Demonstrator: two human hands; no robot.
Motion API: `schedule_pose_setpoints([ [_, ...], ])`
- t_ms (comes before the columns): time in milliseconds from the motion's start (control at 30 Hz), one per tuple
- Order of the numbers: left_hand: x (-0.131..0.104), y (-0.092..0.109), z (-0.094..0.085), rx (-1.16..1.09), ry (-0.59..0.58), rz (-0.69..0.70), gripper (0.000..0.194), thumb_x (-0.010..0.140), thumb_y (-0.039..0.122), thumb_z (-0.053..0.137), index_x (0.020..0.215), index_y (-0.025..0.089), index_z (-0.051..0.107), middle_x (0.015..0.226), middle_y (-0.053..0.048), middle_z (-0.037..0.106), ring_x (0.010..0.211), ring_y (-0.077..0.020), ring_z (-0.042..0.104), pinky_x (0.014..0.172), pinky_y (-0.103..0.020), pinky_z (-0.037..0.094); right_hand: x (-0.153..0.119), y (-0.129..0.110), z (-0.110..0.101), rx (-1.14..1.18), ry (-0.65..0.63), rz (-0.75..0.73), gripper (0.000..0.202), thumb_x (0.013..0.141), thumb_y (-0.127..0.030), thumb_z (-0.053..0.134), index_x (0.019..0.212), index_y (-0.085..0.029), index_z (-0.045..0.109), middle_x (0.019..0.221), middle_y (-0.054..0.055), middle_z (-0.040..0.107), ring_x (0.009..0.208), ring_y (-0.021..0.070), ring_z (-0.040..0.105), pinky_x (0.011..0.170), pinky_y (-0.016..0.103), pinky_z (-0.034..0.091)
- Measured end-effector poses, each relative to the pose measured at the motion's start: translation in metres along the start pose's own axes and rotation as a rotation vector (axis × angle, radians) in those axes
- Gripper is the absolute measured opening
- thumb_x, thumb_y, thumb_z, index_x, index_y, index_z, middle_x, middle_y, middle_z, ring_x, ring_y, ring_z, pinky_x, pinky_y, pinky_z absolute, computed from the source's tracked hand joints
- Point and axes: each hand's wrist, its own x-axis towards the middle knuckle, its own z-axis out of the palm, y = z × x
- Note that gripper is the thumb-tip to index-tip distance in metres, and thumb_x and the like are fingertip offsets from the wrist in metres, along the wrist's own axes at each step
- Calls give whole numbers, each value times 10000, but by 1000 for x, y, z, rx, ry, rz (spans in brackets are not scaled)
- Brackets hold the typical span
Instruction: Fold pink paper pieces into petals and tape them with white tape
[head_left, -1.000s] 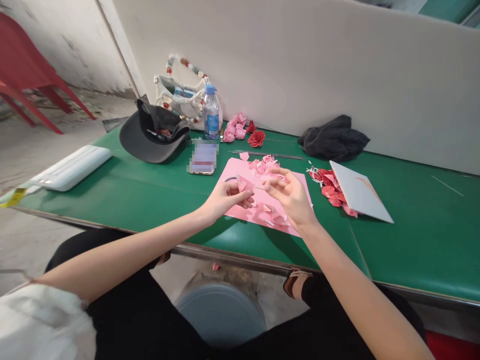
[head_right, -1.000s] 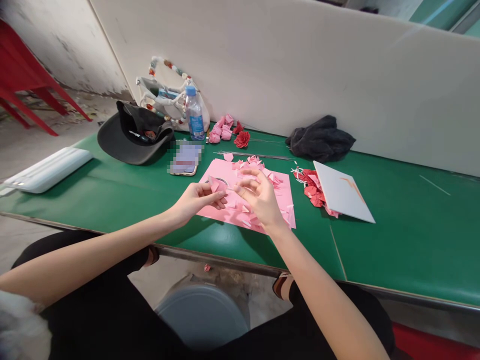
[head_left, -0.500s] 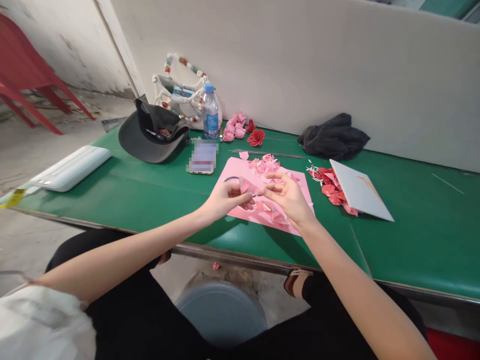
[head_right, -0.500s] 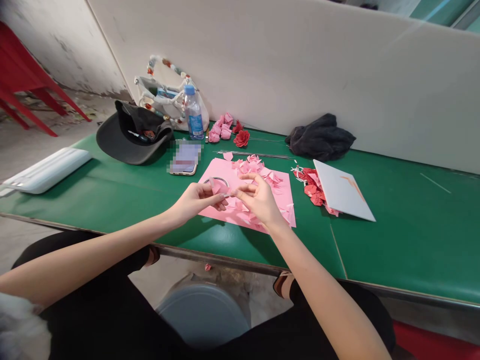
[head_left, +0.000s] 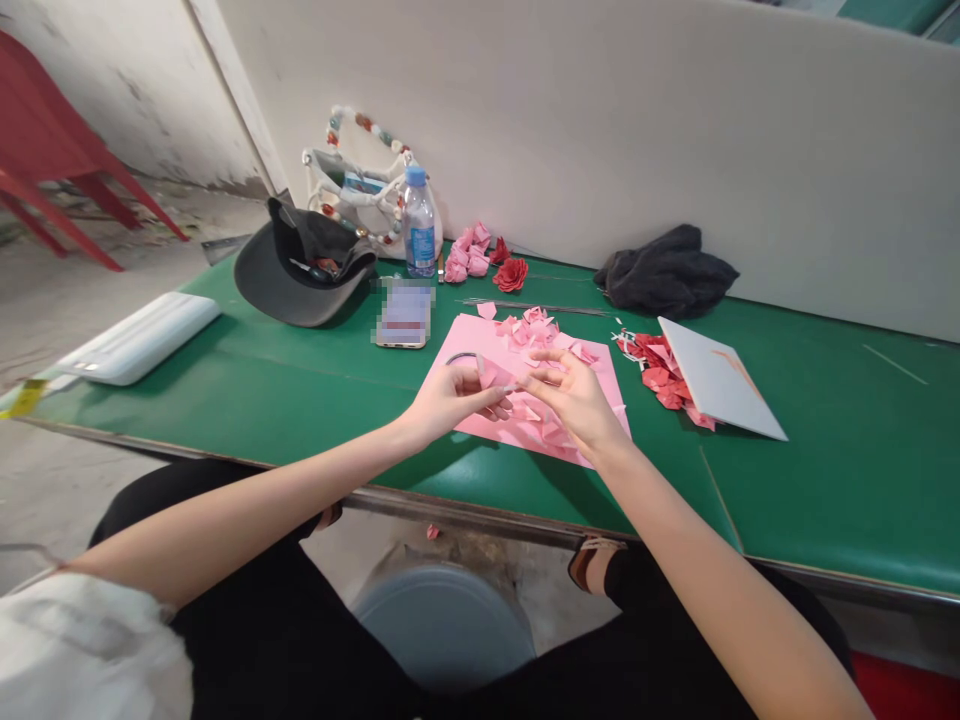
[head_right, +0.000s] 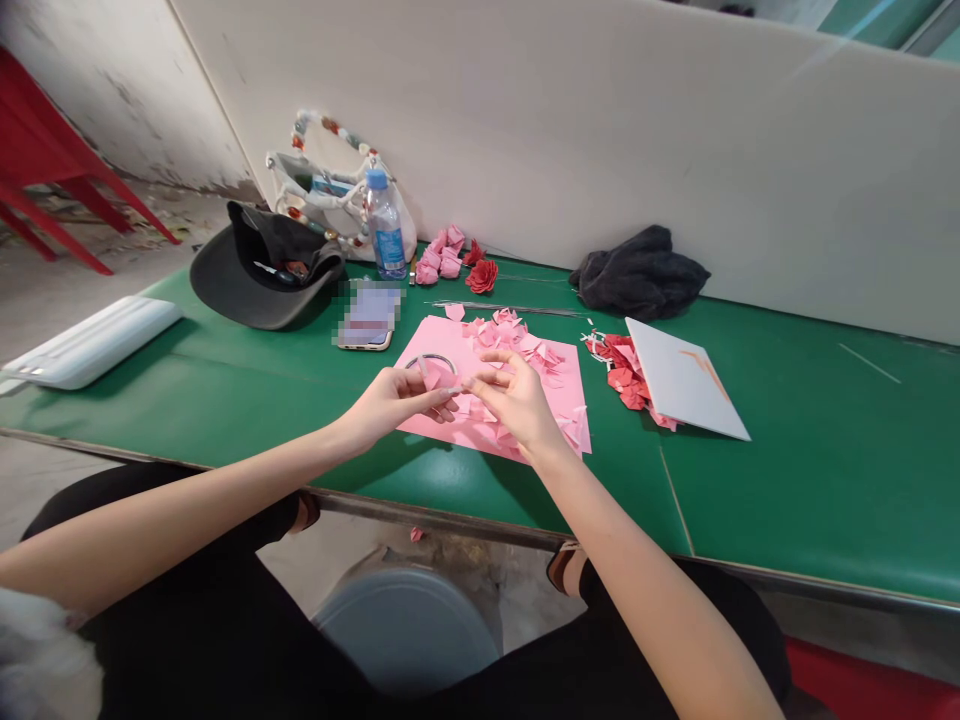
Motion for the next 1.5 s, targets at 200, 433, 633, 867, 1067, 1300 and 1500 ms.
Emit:
schedule_pose_setpoints([
  [200,1,0,-1,-44,-43,-10,332,676,371,790,835,96,693,785,-98,745,775,-213,714,770,-345,561,0,2,2,-11,25,-62,452,665,-322,782,1004,-207,507,746,-25,639,718,157,660,711,318,523],
  [433,2,0,-2,-20,-84,1,293,688,340,787,843,111,692,829,-84,739,824,-201,703,775,-319,565,-4,4,4,-101,39,-157,378,705,-273,746,980,-215,494,736,-23,644,725,156,666,720,318,530],
  [633,1,-6,1,-17,6,-37,333,693,401,778,749,81,707,726,-116,738,672,-191,699,738,-335,570,-8,4,8,-187,87,-206,317,715,-243,724,950,-217,513,770,-7,647,766,168,667,757,343,541],
  [867,0,-11,4,-48,36,-54,354,684,423,779,718,77,710,714,-124,737,654,-200,698,744,-354,572,-1,8,7,-152,136,-279,437,728,-297,720,1075,-269,456,937,3,612,687,138,649,713,335,561],
  [1067,1,-17,4,-83,12,-60,353,682,407,785,776,79,694,729,-110,740,665,-193,704,728,-336,577,-1,10,7,-198,-3,-177,450,711,-292,737,1088,-221,502,782,-3,664,764,175,671,759,349,535],
  [1300,4,-24,4,27,-37,-37,382,730,464,726,826,99,664,779,-99,730,679,-172,691,656,-287,554,4,16,1,-237,-30,-148,386,718,-214,691,1060,-226,510,705,-19,690,691,178,696,711,343,535],
  [1500,10,-28,-7,447,-76,75,406,754,525,666,891,143,640,662,-20,636,583,-139,588,537,-233,437,17,17,-25,-279,-104,-39,370,697,-266,725,1015,-195,551,690,17,712,623,195,699,623,340,547],
])
